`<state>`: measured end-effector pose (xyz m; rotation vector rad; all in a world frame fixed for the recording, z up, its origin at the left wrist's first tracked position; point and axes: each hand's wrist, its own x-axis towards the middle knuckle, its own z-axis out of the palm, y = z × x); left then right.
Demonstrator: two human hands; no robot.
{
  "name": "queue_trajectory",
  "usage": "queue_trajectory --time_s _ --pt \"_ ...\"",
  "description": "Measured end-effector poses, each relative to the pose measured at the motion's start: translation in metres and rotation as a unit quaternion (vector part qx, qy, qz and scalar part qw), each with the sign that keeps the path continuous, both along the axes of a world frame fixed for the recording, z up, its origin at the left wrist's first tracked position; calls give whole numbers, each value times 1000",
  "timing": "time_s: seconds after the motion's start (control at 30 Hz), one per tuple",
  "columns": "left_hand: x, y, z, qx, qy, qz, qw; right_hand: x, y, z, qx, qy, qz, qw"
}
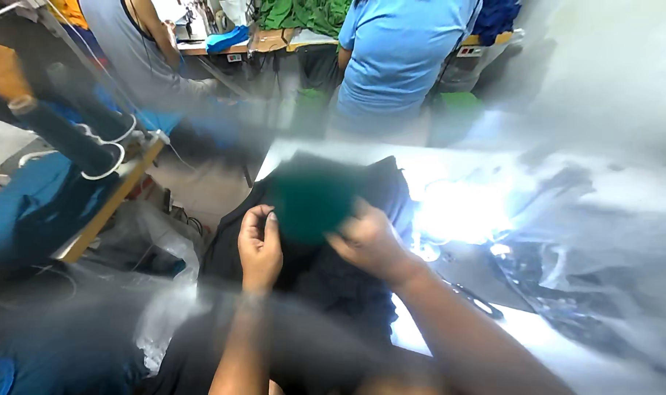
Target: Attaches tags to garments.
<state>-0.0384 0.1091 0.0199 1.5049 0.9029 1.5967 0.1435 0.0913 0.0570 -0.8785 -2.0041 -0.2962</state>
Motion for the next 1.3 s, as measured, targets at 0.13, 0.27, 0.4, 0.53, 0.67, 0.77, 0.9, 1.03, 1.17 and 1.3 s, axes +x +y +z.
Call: queue_trajectory --time_s 0.13,0.27,0.4,0.53,0.67,0.77,0.9,1.03,1.17,1.3 --pt "-1 0 0 18 24 27 999 3 3 12 -3 -27 35 999" --pt "1 0 2 32 72 75 994 11 -3 27 -35 -19 158 987" --pt "5 -3 7 69 101 101 987 19 -7 31 -51 -56 136 988" --pt "9 -7 4 59 62 76 993 28 -11 18 -89 -13 39 995" --pt "18 -16 9 -73 -82 -26 994 25 -19 -2 -173 82 -46 980" --pt "16 -17 12 -164 -160 -80 970 14 -25 -6 -214 111 -82 967" --pt "13 -17 9 -164 -171 -159 958 7 -24 -12 -176 45 -95 979" --pt "14 -21 12 -78 10 -162 984 8 -24 -16 -86 -24 -65 994" --pt "14 -19 19 -7 193 -144 971 13 -32 -8 -41 -57 -59 996" --pt "11 -18 26 -25 263 -180 947 19 -37 -9 6 -82 -53 995"
